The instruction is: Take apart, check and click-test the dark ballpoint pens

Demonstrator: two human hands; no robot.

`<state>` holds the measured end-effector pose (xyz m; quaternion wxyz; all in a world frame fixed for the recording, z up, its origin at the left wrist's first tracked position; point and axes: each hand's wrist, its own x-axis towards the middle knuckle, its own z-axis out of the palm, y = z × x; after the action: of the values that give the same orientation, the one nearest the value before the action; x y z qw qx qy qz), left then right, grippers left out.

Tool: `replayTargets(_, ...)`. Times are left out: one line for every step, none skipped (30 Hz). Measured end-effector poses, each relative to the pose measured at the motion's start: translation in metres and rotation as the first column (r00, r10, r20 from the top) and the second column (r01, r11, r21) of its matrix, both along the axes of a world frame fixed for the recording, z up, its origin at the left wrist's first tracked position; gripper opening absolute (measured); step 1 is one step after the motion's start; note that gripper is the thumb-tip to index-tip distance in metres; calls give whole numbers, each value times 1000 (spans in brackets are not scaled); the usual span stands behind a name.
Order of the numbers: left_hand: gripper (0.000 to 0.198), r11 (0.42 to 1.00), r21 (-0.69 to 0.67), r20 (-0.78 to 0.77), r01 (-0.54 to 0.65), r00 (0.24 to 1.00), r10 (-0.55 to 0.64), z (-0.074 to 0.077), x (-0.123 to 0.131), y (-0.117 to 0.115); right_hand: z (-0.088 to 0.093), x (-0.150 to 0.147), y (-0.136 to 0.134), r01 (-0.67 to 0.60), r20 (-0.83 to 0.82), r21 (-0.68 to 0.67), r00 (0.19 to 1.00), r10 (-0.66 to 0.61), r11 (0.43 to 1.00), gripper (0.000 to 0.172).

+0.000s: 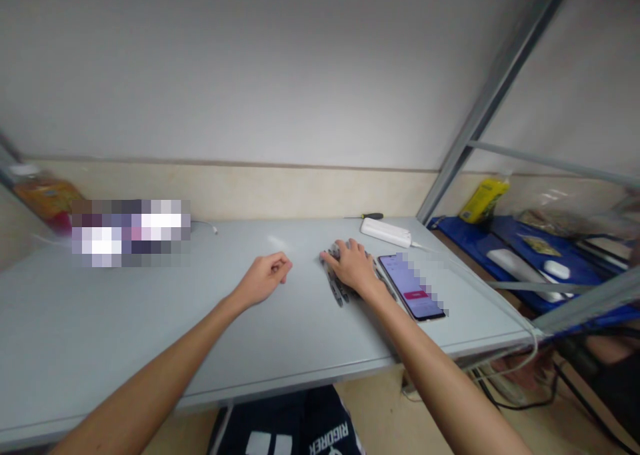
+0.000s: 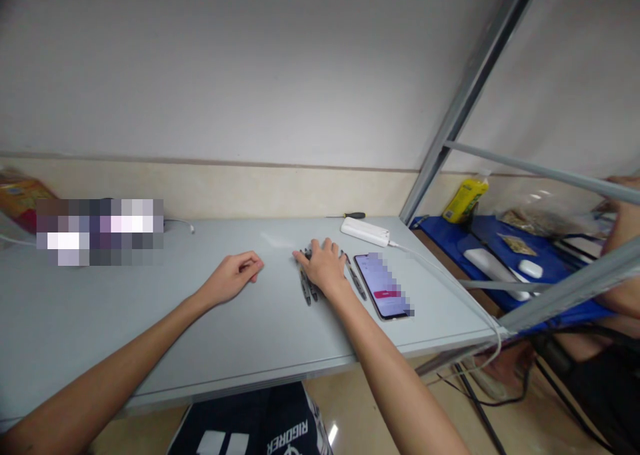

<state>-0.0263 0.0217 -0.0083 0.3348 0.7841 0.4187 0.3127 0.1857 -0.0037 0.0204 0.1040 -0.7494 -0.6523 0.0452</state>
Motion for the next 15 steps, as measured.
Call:
replayTargets(26, 1000, 0, 2, -1, 1000, 1, 0, 0, 0, 2, -1, -1, -6, -7, 12, 1000, 6, 1000, 61)
replayTargets(26, 1000, -1, 3, 0, 1000, 0, 0, 0, 0, 3, -2, -1, -3, -9, 21, 1000, 3, 1000, 61)
replayTargets(26, 1000, -2, 6, 0, 1000, 0, 0, 0, 0, 4, -2, -1, 7, -7, 21, 1000, -7, 1000, 62)
replayTargets(26, 1000, -1, 9, 1, 1000, -1, -1, 0, 0, 5, -1, -1, 21, -4, 10, 1000, -21, 1000, 63)
replayTargets(27, 1000, -1, 11, 3, 1000, -3, -1, 0, 0, 6, -1, -1, 35, -2, -10, 999, -35, 999, 64)
replayTargets(27, 1000, 0, 10, 5, 1000, -5, -1, 0, 0, 6, 0, -1, 46, -7, -35, 999, -46, 998, 65)
replayTargets(27, 1000, 2, 9, 7, 1000, -7, 0, 0, 0, 5, 0, -1, 47, -16, -63, 999, -48, 997, 66)
replayTargets(27, 1000, 3, 5, 9, 1000, -9, 0, -1, 0, 5, 0, -1, 41, -27, -88, 999, -44, 995, 67)
replayTargets(28, 1000, 4, 2, 10, 1000, -10, 0, -1, 0, 4, 0, -2, 33, -33, -109, 999, -36, 994, 67)
replayTargets(27, 1000, 5, 0, 9, 1000, -9, 0, -1, -1, 4, -1, -3, 25, -32, -125, 999, -29, 992, 68)
replayTargets(27, 1000, 6, 1, 7, 1000, -7, 1, 0, -1, 3, -1, -4, 19, -26, -137, 999, -23, 990, 69)
replayTargets(27, 1000, 6, 2, 5, 1000, -6, 1, 0, -1, 3, -3, -5, 15, -18, -145, 1000, -18, 989, 69)
replayTargets(27, 1000, 7, 3, 5, 1000, -5, 1, 0, -1, 4, -4, -6, 10, -12, -149, 1000, -11, 989, 70)
replayTargets(27, 1000, 8, 3, 5, 1000, -5, 1, 0, -1, 4, -5, -7, 3, -9, -150, 1000, -5, 989, 70)
replayTargets(27, 1000, 9, 2, 4, 1000, -4, 1, 0, -1, 5, -5, -8, -5, -10, -149, 1000, 4, 989, 71)
